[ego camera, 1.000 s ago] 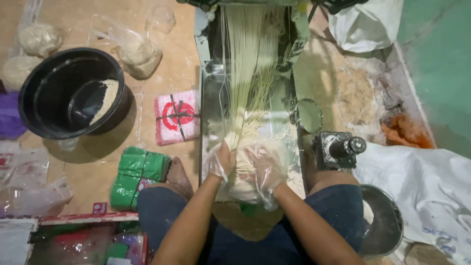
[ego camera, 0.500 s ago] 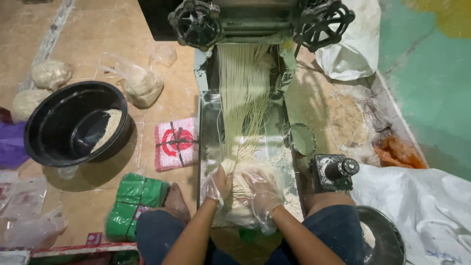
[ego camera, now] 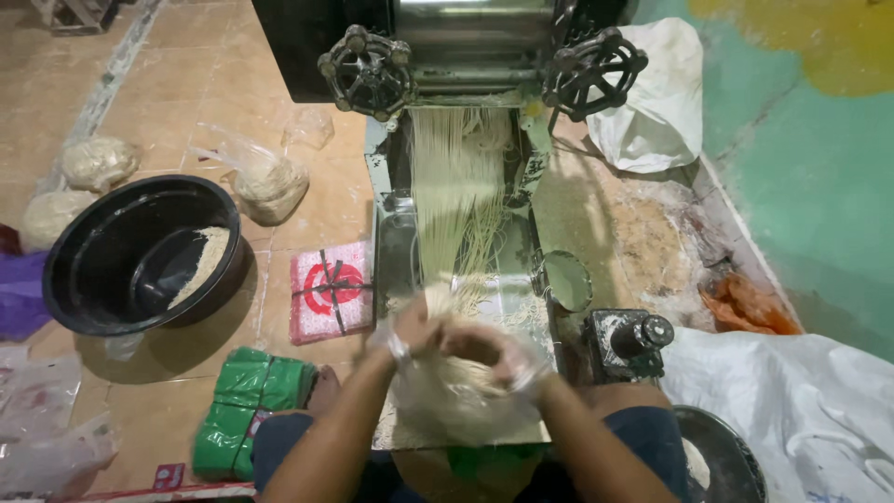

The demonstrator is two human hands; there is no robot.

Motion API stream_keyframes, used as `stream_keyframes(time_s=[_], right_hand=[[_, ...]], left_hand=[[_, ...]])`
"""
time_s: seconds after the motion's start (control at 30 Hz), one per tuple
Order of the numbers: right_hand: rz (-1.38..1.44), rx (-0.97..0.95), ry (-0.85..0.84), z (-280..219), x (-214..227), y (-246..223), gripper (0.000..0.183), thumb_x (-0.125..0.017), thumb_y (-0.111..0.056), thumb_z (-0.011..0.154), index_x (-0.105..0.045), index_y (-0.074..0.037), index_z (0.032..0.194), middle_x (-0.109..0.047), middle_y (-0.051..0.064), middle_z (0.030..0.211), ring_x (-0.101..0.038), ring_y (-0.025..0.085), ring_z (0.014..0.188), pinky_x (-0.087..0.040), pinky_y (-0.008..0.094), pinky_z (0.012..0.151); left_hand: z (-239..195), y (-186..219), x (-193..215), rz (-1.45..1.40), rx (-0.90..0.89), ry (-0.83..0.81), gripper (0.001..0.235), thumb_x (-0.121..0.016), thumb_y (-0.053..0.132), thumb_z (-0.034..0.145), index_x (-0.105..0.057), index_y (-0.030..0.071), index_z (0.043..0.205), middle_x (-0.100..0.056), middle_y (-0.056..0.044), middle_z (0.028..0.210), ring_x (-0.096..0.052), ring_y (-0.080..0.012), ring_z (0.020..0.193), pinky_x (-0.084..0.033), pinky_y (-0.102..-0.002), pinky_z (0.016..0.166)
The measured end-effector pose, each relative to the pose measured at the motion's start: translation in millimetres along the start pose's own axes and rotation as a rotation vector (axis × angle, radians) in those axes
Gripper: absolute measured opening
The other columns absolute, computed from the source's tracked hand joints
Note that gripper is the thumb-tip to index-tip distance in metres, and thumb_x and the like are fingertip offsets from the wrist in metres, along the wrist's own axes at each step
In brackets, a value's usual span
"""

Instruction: The person collects noodles as they emerge from a machine, gathers them into bundles by hand, and places the bundles into a plastic bag.

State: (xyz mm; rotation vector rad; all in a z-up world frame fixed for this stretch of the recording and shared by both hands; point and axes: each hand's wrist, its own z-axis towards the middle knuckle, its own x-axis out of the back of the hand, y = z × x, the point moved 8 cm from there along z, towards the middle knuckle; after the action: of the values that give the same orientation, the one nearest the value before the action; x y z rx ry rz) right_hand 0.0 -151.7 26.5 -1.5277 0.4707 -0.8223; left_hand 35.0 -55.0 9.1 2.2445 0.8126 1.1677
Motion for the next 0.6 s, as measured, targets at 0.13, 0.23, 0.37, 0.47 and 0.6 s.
stream_keyframes(time_s=[0.13, 0.23, 0.37, 0.47, 0.6], right_hand=[[0.653, 0.524, 0.349, -1.8, 54.5, -18.7, 0.112, -0.054, -0.079, 0.046, -0.043, 0.010, 0.113, -0.055, 0.029, 0.096, -0.050, 0.039, 0.103, -0.036, 0.051, 0.090], [0.551, 0.185, 0.634, 2.6, 61.6, 36.3, 0.082, -0.044, -0.068, 0.067, -0.055, 0.005, 0.103, -0.058, 0.017, 0.081, -0.051, 0.025, 0.079, -0.039, 0.035, 0.068], [1.323, 0.107, 0.265, 18.2, 38.8, -4.9, 0.070, -0.030, -0.057, 0.084, -0.047, 0.001, 0.120, -0.056, 0.029, 0.105, -0.056, 0.041, 0.095, -0.049, 0.046, 0.074], [1.625, 0.124, 0.436, 1.8, 68.0, 10.8, 0.036, -0.038, -0.025, 0.091, -0.042, -0.002, 0.117, -0.057, 0.006, 0.088, -0.058, 0.018, 0.074, -0.049, 0.023, 0.058], [1.521, 0.114, 0.638, 5.4, 93.8, 41.7, 0.019, -0.039, -0.017, 0.091, -0.042, -0.005, 0.106, -0.045, -0.003, 0.075, -0.049, 0.007, 0.061, -0.042, 0.018, 0.050]], left_hand=[[-8.7, 57.0, 27.0, -1.021, -0.550, 0.033, 0.004, -0.056, 0.007, 0.076, -0.053, 0.005, 0.075, -0.050, -0.004, 0.059, -0.050, -0.0156, 0.057, -0.043, -0.028, 0.051], [-24.1, 84.3, 14.1, -1.132, -0.594, -0.135, 0.002, -0.054, 0.003, 0.072, -0.055, 0.004, 0.073, -0.049, -0.005, 0.056, -0.051, -0.0136, 0.052, -0.044, -0.025, 0.042], [-38.4, 81.5, -51.1, -0.733, -0.692, -0.386, 0.010, -0.055, 0.019, 0.082, -0.054, 0.009, 0.081, -0.053, -0.003, 0.060, -0.052, -0.0138, 0.051, -0.043, -0.027, 0.042], [-60.0, 30.2, -52.8, -0.518, -0.572, -0.487, 0.021, -0.061, 0.013, 0.076, -0.054, 0.004, 0.094, -0.058, -0.006, 0.069, -0.056, -0.0155, 0.060, -0.045, -0.030, 0.047], [-25.9, -57.2, 8.0, -0.191, -0.267, -0.199, 0.049, -0.066, 0.022, 0.069, -0.056, -0.004, 0.110, -0.058, -0.026, 0.105, -0.054, -0.0379, 0.102, -0.041, -0.049, 0.087]])
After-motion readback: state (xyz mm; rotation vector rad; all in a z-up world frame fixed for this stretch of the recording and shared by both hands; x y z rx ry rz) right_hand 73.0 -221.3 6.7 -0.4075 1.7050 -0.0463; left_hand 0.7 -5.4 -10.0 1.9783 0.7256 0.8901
